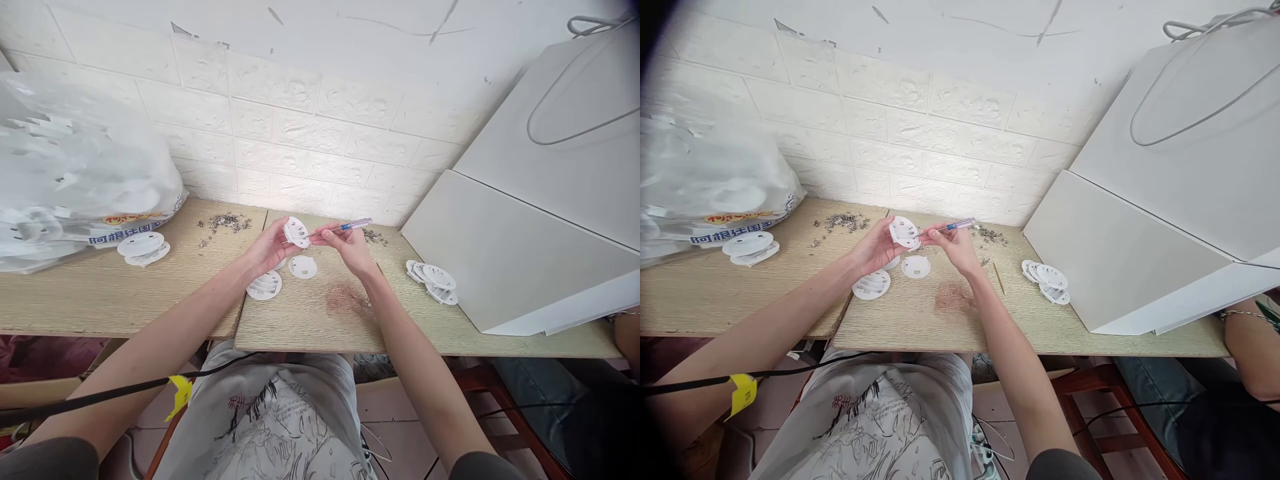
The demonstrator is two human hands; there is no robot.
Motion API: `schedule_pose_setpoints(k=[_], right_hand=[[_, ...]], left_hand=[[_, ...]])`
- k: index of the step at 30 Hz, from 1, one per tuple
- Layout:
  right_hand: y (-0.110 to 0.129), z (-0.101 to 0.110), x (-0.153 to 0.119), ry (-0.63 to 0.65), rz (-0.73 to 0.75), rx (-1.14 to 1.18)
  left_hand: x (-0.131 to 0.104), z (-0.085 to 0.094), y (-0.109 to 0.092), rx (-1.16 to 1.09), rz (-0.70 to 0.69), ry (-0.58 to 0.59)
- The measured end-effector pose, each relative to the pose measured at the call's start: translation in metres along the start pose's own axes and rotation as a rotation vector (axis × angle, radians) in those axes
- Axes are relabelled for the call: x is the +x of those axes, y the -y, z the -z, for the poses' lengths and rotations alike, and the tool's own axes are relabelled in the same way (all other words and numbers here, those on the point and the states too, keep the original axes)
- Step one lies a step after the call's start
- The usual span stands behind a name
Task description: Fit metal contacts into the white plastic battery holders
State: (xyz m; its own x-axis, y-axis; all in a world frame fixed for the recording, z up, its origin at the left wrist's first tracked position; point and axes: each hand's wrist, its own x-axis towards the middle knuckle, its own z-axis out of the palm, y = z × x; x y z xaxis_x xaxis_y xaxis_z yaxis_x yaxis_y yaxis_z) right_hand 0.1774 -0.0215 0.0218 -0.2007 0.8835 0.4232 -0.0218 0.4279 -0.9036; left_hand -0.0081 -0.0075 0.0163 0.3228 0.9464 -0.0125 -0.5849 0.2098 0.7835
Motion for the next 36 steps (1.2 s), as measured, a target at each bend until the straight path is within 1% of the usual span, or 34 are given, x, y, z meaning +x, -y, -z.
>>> schedule_pose_setpoints(k=[6, 11, 15, 18, 21, 28, 32, 36], right_hand=[[0.0, 0.002, -0.001, 0.031, 0.012, -0.023], [0.002, 0.002, -0.002, 0.028, -0.003, -0.085], [-0.004, 0.003, -0.002, 0.033, 0.04, -0.13], [-0.01, 0.002, -0.002, 0.038, 0.063, -0.201], [-0.013, 0.001, 0.0, 0.011, 0.064, -0.211], [-0.008, -0.004, 0.0, -0.085, 0.015, -0.055], [-0.008, -0.007, -0.001, -0.111, 0.001, -0.079], [-0.013, -0.01, 0.0, -0.138, 0.04, -0.128]], left_hand=[[0.001, 0.002, 0.001, 0.004, 0.004, 0.006], [0.002, 0.002, 0.004, 0.037, -0.009, 0.02], [0.001, 0.001, 0.007, 0.069, -0.044, 0.06], [0.001, 0.0, 0.008, 0.11, -0.041, 0.07], [0.002, 0.001, 0.008, 0.116, -0.038, 0.067], [0.002, 0.001, 0.005, 0.051, -0.047, 0.061], [0.002, 0.002, 0.007, 0.042, -0.045, 0.05], [0.001, 0.0, 0.008, 0.017, -0.06, 0.025]])
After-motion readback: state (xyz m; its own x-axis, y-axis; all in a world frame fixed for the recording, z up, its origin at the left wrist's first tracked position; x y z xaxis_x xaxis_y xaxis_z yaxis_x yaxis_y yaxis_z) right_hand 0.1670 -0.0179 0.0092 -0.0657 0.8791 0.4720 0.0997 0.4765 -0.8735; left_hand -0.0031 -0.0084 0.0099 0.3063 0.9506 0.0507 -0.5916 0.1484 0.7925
